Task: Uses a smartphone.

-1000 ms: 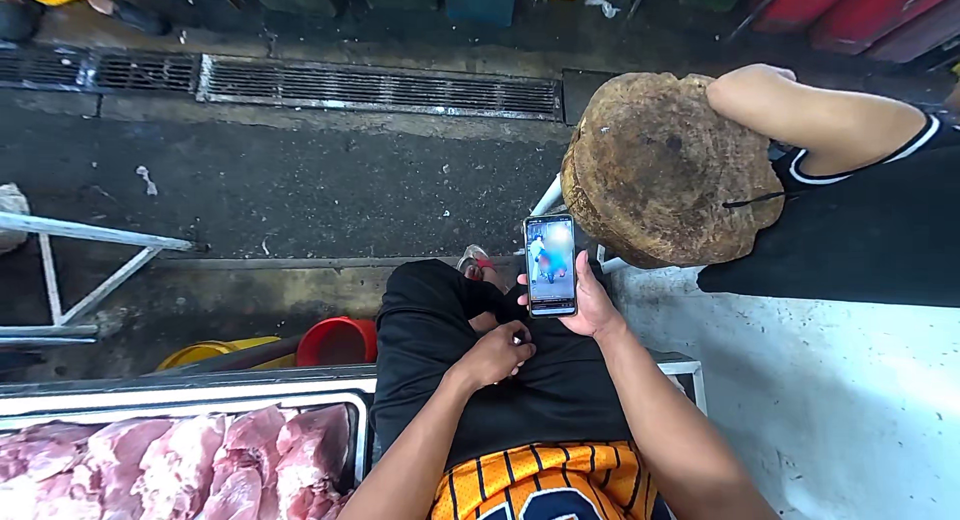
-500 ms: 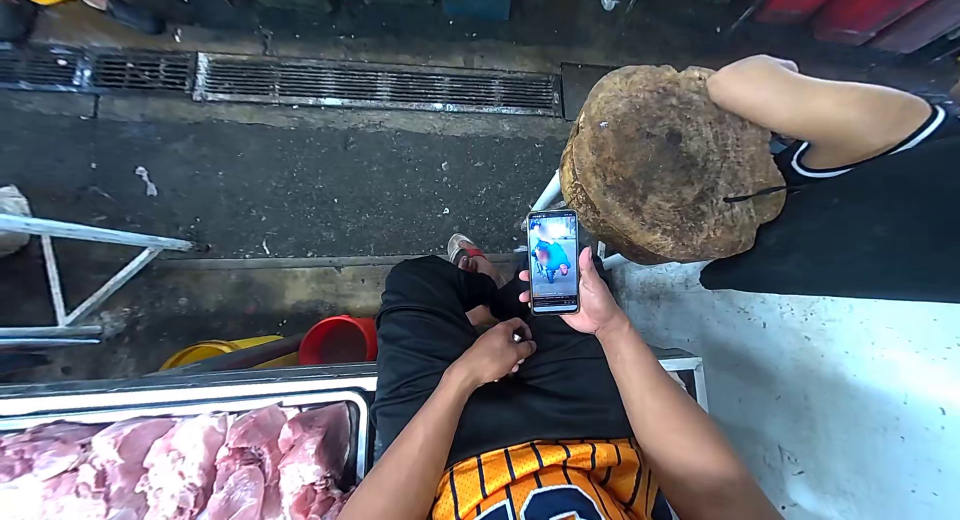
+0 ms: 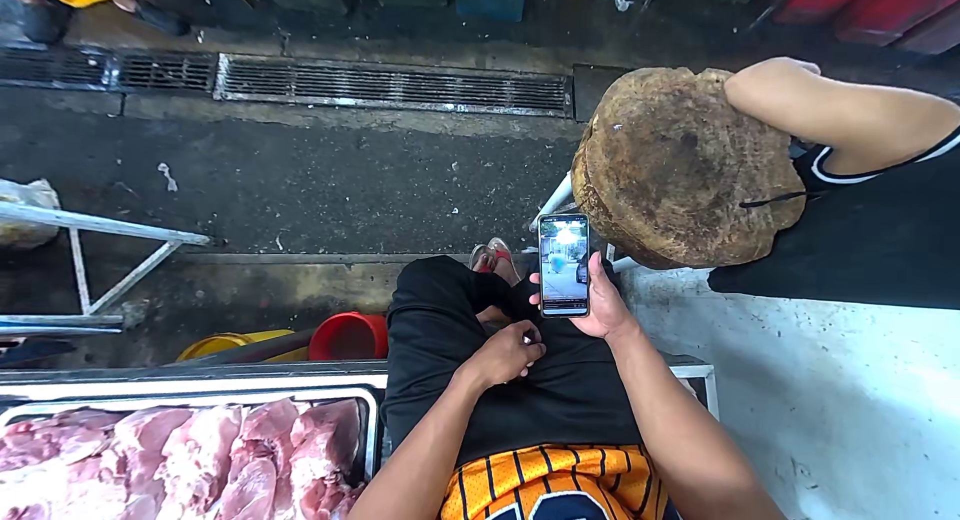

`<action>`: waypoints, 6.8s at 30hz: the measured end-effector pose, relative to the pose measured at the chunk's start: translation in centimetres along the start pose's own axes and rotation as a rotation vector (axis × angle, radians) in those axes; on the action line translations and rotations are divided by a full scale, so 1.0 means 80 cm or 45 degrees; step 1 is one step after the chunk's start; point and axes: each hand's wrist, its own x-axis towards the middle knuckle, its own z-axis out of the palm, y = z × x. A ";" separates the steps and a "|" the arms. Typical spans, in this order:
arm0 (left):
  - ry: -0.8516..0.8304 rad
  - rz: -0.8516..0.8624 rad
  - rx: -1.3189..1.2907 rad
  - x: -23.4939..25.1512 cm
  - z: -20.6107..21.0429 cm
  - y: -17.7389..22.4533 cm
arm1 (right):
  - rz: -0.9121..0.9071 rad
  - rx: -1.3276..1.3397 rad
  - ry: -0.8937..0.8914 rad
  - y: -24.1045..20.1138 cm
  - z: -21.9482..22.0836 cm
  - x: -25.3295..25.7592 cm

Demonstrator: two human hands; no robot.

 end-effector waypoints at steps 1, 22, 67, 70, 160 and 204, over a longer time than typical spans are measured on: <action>-0.003 0.000 0.001 0.000 0.000 0.000 | 0.003 0.001 0.001 0.000 0.000 0.000; -0.011 -0.004 0.006 0.000 -0.001 -0.002 | 0.024 0.016 0.002 0.000 -0.003 0.001; -0.007 -0.016 0.047 0.001 -0.001 0.000 | -0.013 0.014 -0.044 0.001 -0.005 -0.001; -0.010 -0.021 0.050 0.000 -0.001 0.001 | -0.010 0.017 -0.049 0.001 -0.006 -0.001; -0.005 -0.031 0.055 0.000 0.000 0.003 | -0.005 0.037 -0.042 0.001 -0.008 -0.003; -0.013 -0.024 0.043 0.000 -0.001 0.000 | -0.024 0.041 -0.075 0.001 -0.008 -0.004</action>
